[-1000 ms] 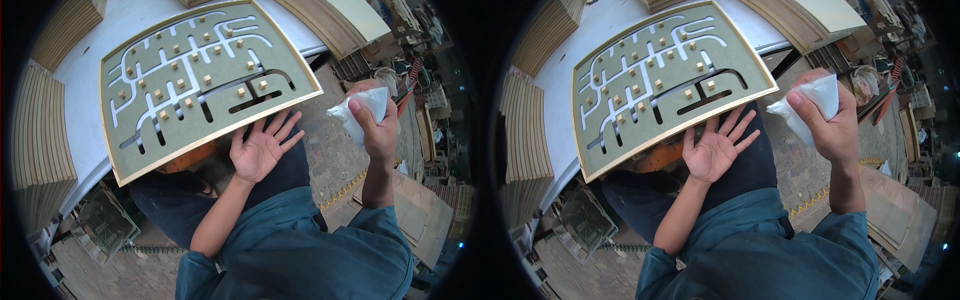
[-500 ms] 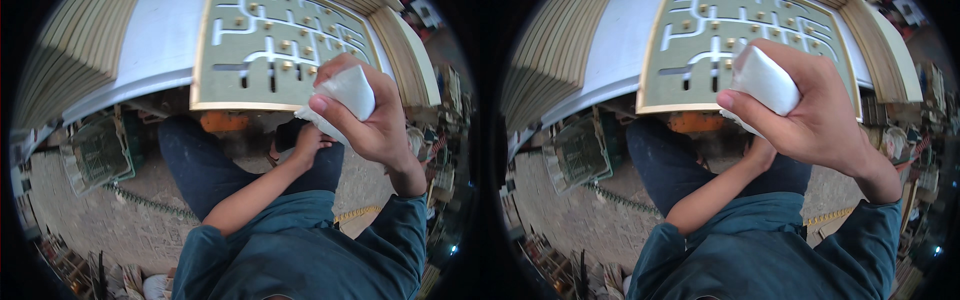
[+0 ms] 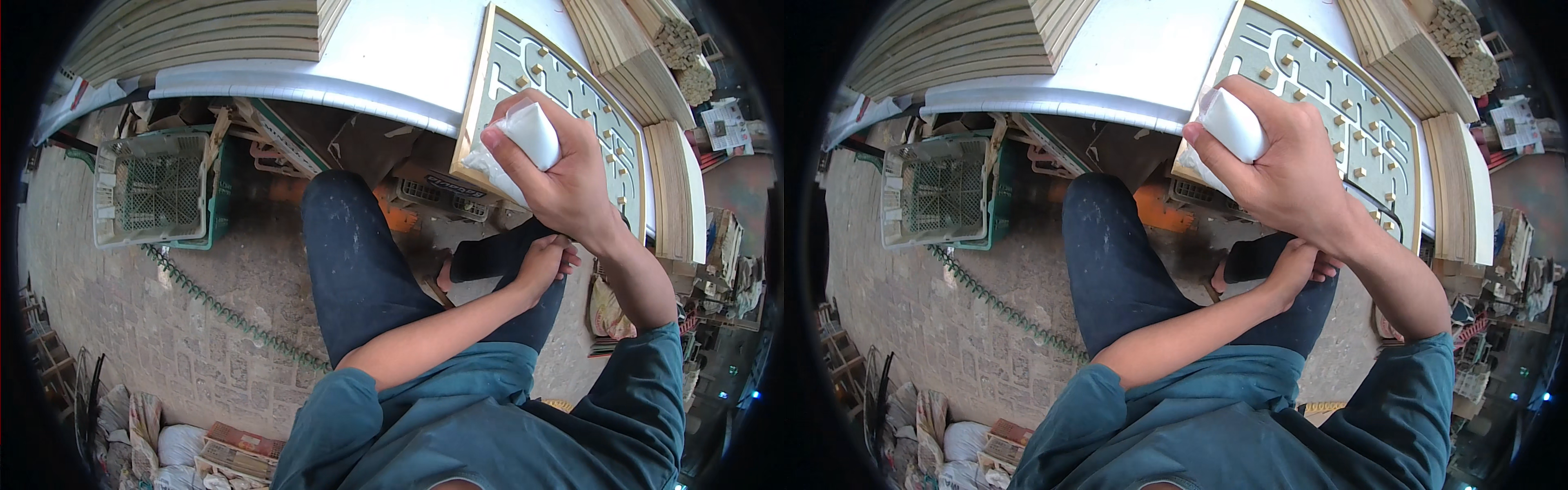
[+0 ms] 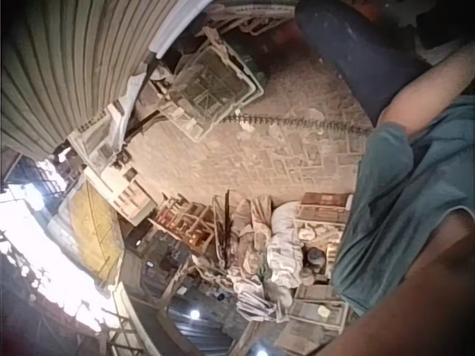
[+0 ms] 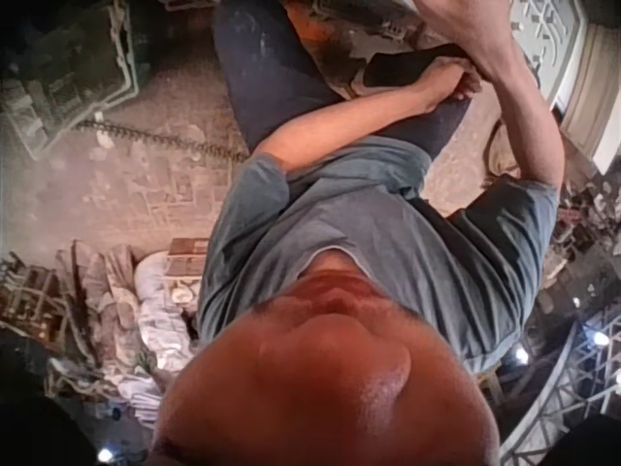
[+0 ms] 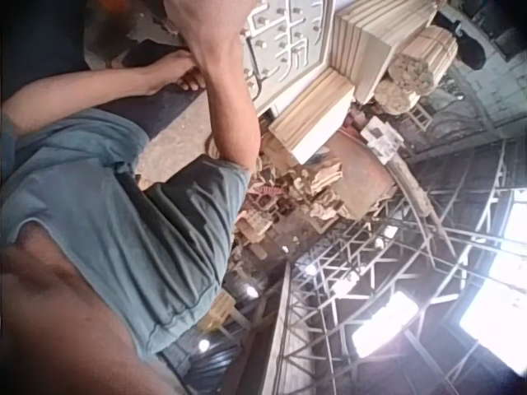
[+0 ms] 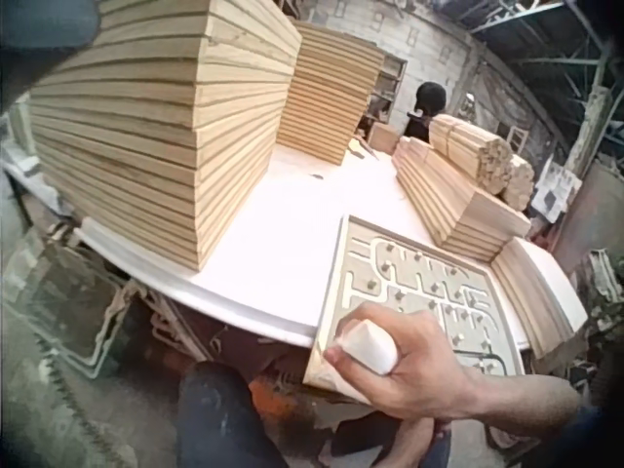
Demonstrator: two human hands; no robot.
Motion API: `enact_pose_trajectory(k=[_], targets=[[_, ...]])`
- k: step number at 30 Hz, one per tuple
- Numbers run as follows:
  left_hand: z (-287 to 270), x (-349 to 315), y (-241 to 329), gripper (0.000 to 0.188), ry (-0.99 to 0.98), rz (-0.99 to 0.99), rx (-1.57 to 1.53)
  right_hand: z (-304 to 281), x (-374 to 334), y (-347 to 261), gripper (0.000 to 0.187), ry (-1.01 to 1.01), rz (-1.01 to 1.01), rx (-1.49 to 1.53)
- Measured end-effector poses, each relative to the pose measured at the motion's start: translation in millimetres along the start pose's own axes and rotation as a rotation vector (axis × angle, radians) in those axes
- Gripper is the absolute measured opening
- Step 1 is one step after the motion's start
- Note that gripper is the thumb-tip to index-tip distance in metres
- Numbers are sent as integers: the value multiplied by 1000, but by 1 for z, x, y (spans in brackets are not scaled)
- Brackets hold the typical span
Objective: Applying glue to the edges of a wooden puzzle board for assembly.
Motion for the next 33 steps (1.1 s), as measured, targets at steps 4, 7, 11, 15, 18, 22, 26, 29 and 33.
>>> enact_pose_trajectory(k=[4, 7, 11, 15, 18, 22, 26, 29, 33], targets=[[2, -1, 4, 25, 4, 11, -28, 4, 2, -4, 18, -6, -8, -30], [5, -1, 4, 23, 4, -3, -22, 3, 2, -4, 17, 9, -25, -42], [5, -1, 4, 22, 1, -2, -6, 3, 2, -5, 16, 12, -36, -53], [4, 0, -1, 25, -7, -13, 21, 3, -1, -5, 15, 32, -70, -78], [5, 1, 0, 29, -18, 26, 17, 2, -2, -3, 15, 44, -58, -81], [2, 2, 0, 31, -28, 20, 41, 2, -3, -3, 16, 59, -79, -83], [3, 2, 1, 30, -21, 35, 24, -1, -5, 1, 16, 61, -69, -88], [2, 2, 1, 30, -20, 34, 30, -3, -6, 2, 16, 63, -62, -85], [2, 1, 1, 27, -4, 26, 33, -5, -8, 4, 17, 68, -69, -81]])
Point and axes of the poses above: each hand's wrist, its own x-axis towards the middle knuckle, its own z-axis out of the palm, y = z × x, the point moved 7 cm from there along x, towards the middle knuckle, and after that the axes turned 13 degrees about z, right-handed, at the moved point
